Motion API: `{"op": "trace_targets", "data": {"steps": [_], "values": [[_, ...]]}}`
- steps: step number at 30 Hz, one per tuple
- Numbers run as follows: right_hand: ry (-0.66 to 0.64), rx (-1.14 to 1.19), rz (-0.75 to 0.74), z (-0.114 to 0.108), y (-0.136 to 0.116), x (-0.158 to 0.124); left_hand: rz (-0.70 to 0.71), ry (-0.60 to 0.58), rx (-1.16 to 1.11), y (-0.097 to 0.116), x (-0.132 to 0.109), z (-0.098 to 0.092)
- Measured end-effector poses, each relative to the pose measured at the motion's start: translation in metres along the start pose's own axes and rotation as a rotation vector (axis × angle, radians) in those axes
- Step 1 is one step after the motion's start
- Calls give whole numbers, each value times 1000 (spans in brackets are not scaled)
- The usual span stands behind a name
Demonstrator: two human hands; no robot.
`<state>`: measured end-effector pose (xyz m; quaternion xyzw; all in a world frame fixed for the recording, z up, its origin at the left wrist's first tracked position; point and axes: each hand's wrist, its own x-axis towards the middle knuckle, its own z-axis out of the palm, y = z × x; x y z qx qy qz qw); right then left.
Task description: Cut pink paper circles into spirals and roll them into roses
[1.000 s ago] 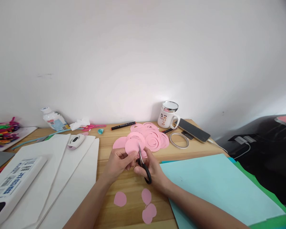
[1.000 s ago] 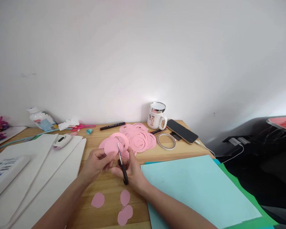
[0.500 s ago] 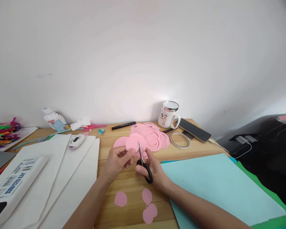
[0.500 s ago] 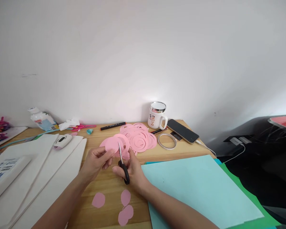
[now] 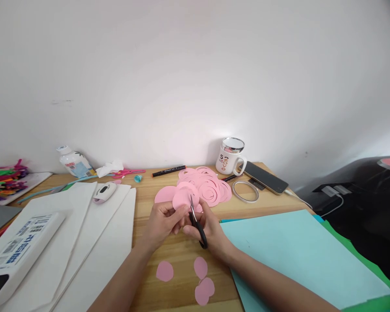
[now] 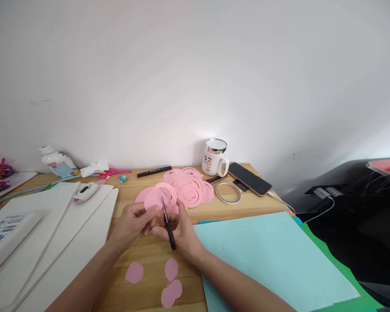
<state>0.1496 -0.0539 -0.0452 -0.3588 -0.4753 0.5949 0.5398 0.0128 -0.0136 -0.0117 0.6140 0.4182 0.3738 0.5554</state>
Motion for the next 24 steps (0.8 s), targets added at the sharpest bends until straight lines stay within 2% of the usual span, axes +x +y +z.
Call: {"op": "trace_targets", "data": {"steps": [14,24], "values": [[-49,6,-1,-2,0,0,11,-30,13,-2,0,-3],[-8,-46,28,-3,0,-1,30,13,-5,-2,2,-6]]}}
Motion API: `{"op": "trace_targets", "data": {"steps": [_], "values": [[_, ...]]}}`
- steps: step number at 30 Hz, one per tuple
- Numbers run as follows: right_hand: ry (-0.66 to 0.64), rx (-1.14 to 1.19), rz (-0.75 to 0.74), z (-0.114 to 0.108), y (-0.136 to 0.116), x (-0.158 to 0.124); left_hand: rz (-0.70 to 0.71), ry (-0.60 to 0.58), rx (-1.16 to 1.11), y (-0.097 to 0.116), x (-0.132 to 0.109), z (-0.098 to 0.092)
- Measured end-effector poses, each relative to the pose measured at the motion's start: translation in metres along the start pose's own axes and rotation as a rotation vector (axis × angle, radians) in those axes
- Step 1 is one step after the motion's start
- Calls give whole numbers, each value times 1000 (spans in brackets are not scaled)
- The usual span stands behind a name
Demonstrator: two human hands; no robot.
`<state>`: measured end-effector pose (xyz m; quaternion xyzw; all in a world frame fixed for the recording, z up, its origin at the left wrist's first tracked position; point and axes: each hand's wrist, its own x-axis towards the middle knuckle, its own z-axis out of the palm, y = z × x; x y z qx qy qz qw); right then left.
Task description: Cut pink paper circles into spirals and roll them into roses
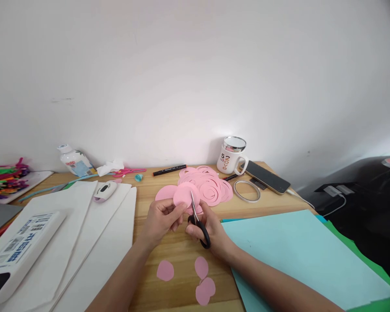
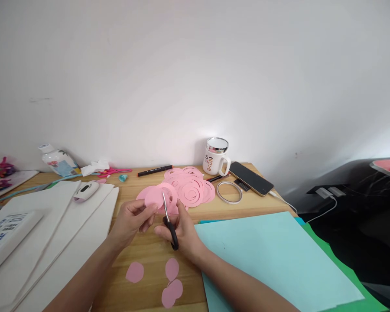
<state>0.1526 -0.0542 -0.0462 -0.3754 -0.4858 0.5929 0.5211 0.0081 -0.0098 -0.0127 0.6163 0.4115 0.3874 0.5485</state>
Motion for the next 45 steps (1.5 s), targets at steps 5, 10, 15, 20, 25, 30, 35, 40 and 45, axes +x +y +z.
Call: {"op": "trace_targets", "data": {"steps": [5,10,15,20,25,30,35,40,45], "values": [[-6,-1,9,0,1,0,13,39,16,-3,1,-3],[3,-24,34,-1,3,-1,35,92,-57,-2,3,-2],[-7,-24,32,0,4,-1,26,36,3,-3,1,3],[-48,47,-6,1,6,0,4,11,-20,-3,-2,5],[-73,102,-17,1,5,2,-18,-55,-22,-1,-2,5],[-70,84,-28,1,4,1,-8,-55,-21,2,-2,5],[-72,53,-62,0,4,2,-14,-34,-12,0,0,3],[-38,11,-37,0,2,2,-1,6,8,-2,0,0],[-26,-25,25,0,0,0,30,44,16,-1,1,0]]}}
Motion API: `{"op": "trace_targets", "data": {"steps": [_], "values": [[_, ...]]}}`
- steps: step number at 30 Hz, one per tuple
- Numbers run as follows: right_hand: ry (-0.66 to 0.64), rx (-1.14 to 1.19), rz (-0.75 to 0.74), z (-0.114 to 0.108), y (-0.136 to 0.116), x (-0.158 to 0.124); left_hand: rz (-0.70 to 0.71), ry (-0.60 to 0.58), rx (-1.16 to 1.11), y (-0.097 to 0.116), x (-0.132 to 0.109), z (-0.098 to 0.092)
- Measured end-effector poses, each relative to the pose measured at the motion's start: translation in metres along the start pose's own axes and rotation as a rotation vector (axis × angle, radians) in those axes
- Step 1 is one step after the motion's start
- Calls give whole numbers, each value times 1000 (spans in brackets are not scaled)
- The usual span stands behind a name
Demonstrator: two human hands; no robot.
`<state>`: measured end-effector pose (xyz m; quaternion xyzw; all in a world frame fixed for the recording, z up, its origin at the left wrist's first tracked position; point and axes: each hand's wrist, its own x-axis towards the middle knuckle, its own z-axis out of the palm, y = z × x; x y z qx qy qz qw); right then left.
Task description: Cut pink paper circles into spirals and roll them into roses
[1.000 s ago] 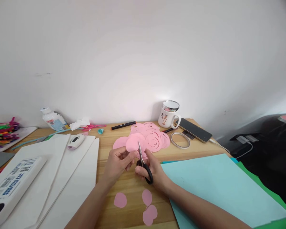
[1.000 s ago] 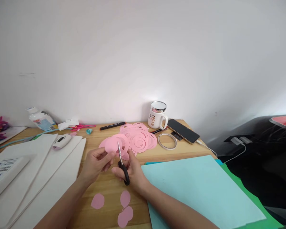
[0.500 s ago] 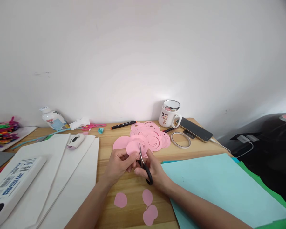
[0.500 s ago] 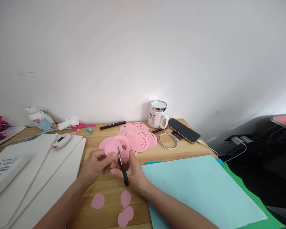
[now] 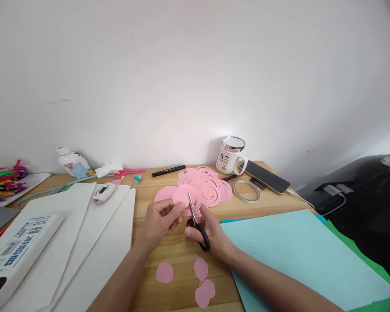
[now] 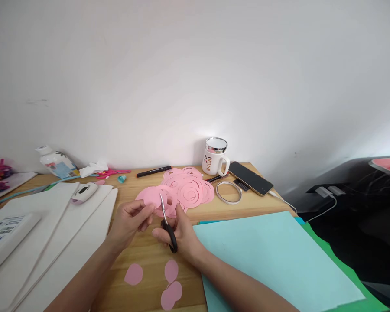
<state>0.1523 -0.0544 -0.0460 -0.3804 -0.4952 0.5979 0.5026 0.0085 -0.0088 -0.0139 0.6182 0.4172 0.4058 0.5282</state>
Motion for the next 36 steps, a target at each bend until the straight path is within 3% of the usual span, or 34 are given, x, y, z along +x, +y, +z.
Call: {"op": "trace_targets", "data": {"steps": [6,13,23,36], "values": [[-3,9,15,0,5,-1,53,46,-53,2,0,1],[-33,89,-34,1,7,0,26,8,66,3,-4,6],[-53,146,-109,3,0,2,-8,-78,46,5,-5,7],[-17,18,-58,1,0,1,0,-26,11,1,-2,1]]}}
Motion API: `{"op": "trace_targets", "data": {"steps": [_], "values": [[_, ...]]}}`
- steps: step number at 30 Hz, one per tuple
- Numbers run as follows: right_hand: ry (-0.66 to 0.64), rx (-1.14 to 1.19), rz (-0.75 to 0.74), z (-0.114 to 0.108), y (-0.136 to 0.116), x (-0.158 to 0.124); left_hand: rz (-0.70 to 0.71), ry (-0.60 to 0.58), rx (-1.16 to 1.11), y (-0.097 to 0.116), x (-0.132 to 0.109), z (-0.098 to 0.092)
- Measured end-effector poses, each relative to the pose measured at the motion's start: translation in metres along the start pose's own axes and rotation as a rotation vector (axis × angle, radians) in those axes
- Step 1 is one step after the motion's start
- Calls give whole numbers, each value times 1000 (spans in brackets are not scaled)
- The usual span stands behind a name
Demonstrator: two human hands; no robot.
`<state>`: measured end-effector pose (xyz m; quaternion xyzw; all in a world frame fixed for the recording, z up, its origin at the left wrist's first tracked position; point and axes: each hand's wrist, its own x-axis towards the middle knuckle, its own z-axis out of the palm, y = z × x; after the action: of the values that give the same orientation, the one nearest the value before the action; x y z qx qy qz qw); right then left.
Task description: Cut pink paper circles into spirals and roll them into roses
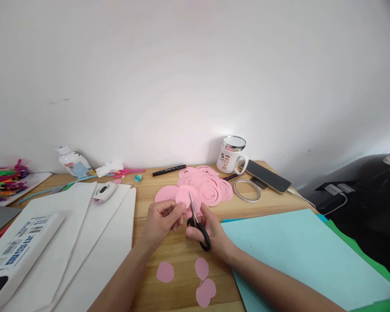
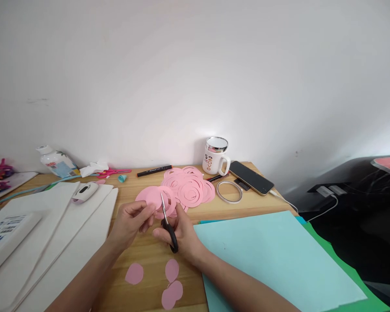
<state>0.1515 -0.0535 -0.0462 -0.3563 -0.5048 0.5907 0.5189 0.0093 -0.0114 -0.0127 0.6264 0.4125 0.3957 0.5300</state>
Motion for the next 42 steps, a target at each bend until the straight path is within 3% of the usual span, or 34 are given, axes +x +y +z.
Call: {"op": "trace_targets", "data": {"steps": [8,12,16,22,30,42], "values": [[11,-7,60,-1,2,-2,63,95,9,2,1,0],[11,12,55,-1,4,-1,86,71,119,5,-2,4],[-34,52,45,1,5,0,69,76,95,4,-2,5],[-23,97,-6,1,3,0,12,-36,116,5,-2,4],[-48,60,13,0,1,0,-9,-51,50,2,-1,2],[-31,10,29,-1,1,0,62,51,30,4,1,0]]}}
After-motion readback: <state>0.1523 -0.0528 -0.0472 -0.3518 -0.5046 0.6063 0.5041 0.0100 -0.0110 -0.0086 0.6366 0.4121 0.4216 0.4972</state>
